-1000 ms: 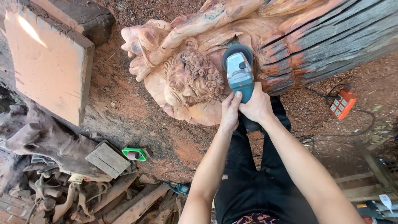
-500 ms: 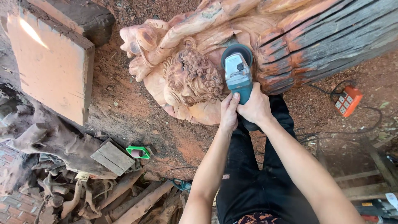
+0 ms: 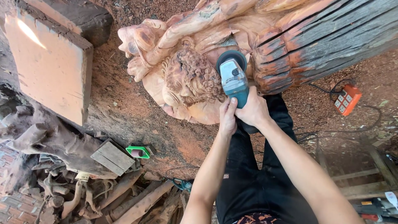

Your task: Using an angle grinder with a sanding disc to smooth the surface of a large wooden sculpture.

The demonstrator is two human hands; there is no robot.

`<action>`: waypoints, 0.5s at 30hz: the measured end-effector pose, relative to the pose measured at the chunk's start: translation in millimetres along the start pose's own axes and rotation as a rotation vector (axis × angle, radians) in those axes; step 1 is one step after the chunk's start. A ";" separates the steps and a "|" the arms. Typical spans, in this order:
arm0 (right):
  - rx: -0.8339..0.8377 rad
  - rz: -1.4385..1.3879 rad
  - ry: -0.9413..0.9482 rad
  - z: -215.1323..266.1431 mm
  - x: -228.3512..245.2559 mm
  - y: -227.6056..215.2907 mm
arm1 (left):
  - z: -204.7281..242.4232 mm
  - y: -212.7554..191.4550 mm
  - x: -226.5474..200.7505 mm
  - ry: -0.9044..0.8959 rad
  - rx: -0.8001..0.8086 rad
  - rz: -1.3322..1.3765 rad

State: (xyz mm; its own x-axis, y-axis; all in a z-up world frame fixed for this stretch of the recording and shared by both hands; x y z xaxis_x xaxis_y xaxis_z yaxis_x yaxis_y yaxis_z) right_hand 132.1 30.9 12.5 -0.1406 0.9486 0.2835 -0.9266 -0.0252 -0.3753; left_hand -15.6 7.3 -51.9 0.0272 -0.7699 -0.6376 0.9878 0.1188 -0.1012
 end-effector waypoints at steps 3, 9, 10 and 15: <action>-0.020 -0.027 -0.001 0.0 -11.0 5.6 | -3.4 -5.8 11.0 0.012 0.021 -0.022; -0.028 0.007 -0.035 0.6 -15.8 5.7 | 17.1 8.7 -17.6 0.010 0.028 0.001; -0.024 0.029 -0.050 0.6 -13.9 4.5 | 13.9 4.5 -9.0 0.005 0.020 0.020; -0.045 0.049 -0.064 -2.8 -30.5 17.0 | 22.2 12.5 -19.6 -0.035 0.009 0.076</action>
State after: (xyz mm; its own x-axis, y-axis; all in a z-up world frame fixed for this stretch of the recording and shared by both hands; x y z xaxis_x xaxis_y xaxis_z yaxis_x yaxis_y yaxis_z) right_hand 121.7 2.4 -5.0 -0.2090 0.9243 0.3193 -0.9017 -0.0558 -0.4288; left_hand -0.4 9.9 -23.8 0.1076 -0.7803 -0.6160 0.9840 0.1721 -0.0462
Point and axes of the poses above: each hand's wrist, its own z-axis away from the middle knuckle, its own y-axis out of the palm, x = y × z, the point moved 4 cm from there along -z, towards the middle knuckle, and after that the axes turned 13 degrees about -x, right-handed, at the moved point
